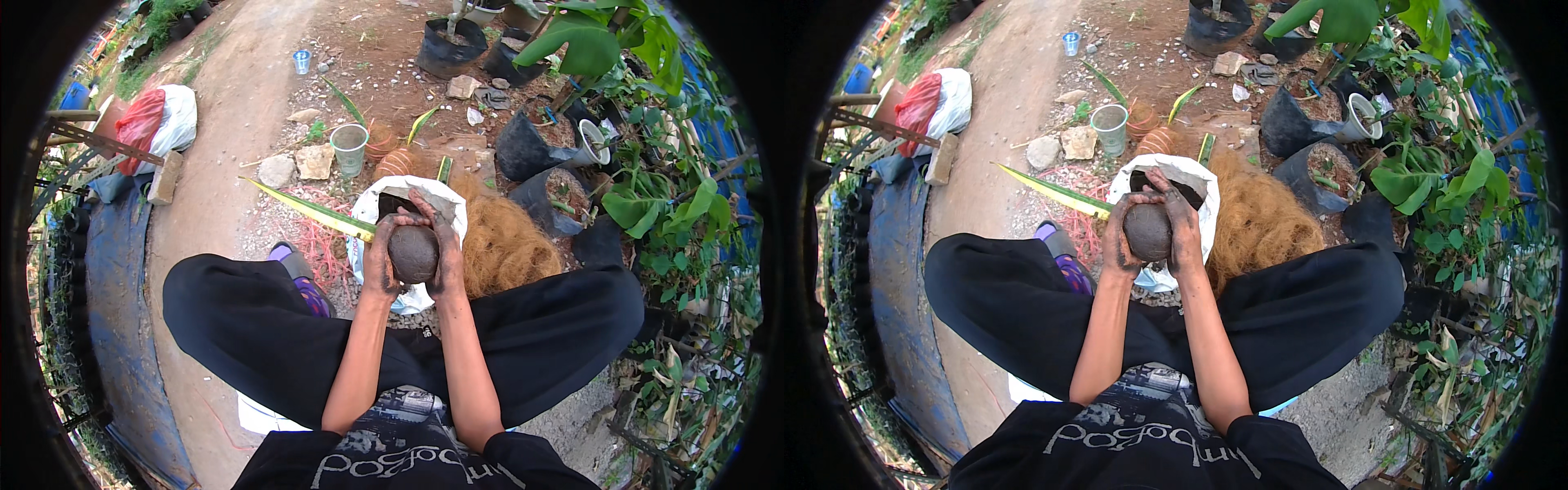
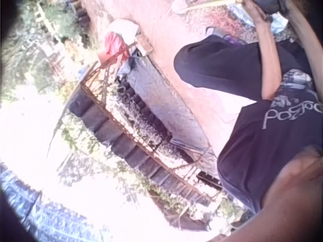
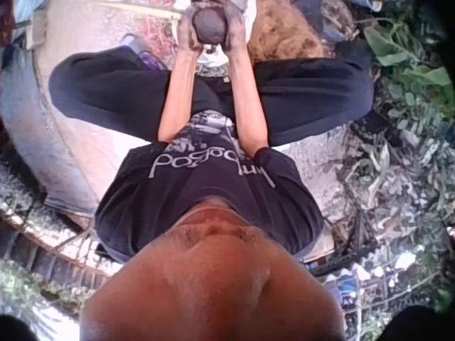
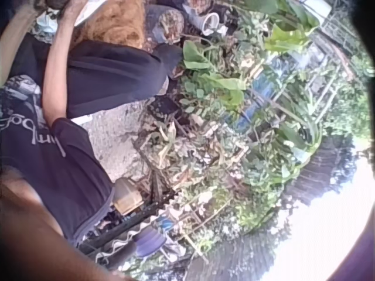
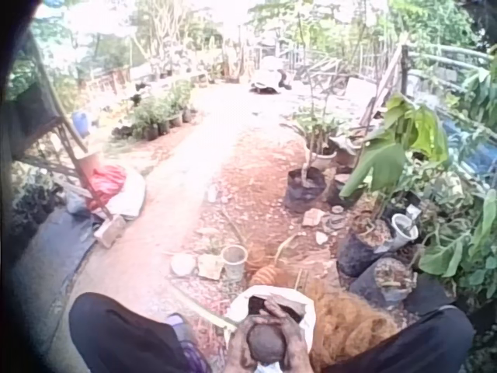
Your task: The person sits cross-legged and repeatedly packs soil around a small potted plant, pressing and shaping the soil ball with both hands. The person scoops additional soil from a nearby white sack and continues to compact the soil around the plant's base.
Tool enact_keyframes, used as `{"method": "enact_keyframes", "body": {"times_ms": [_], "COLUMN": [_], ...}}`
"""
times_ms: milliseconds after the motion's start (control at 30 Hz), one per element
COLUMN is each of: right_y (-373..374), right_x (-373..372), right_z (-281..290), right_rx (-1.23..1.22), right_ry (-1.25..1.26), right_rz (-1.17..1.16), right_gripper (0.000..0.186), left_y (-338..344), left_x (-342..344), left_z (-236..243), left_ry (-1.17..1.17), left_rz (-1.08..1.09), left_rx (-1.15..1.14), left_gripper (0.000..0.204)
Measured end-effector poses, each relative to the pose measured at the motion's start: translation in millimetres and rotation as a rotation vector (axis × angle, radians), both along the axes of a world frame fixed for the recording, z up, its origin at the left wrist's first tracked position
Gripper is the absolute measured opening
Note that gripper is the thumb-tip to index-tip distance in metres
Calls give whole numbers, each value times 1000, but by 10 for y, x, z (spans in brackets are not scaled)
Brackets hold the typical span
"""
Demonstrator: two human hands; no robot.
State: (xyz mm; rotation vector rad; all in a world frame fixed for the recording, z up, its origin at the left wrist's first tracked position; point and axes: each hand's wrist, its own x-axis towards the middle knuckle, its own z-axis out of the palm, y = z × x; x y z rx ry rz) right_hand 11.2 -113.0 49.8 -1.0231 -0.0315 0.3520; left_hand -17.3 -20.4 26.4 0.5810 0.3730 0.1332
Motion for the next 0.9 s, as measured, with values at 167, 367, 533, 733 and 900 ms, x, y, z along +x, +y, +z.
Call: {"method": "enact_keyframes", "body": {"times_ms": [167, 367, 533, 733, 900], "right_y": [20, 94, 13, -54, -41], "right_x": [-36, -72, 4, -10, -15], "right_z": [32, 51, -2, -20, -38], "right_rx": [-357, -150, -276, -42, -252], "right_ry": [-436, -402, -330, -240, -227], "right_rz": [-141, -79, 15, 170, 187], "right_gripper": [29, 45, 78, 86, 84], "left_y": [-36, 100, 102, 118, 114], "left_x": [26, -8, -65, -86, -75], "left_z": [73, 68, 20, 14, 60], "left_ry": [232, 163, 67, 10, -37], "left_rz": [114, -38, -128, -180, -227], "left_rx": [176, -114, 141, 127, 263], "left_gripper": [31, 24, 10, 5, 4]}}
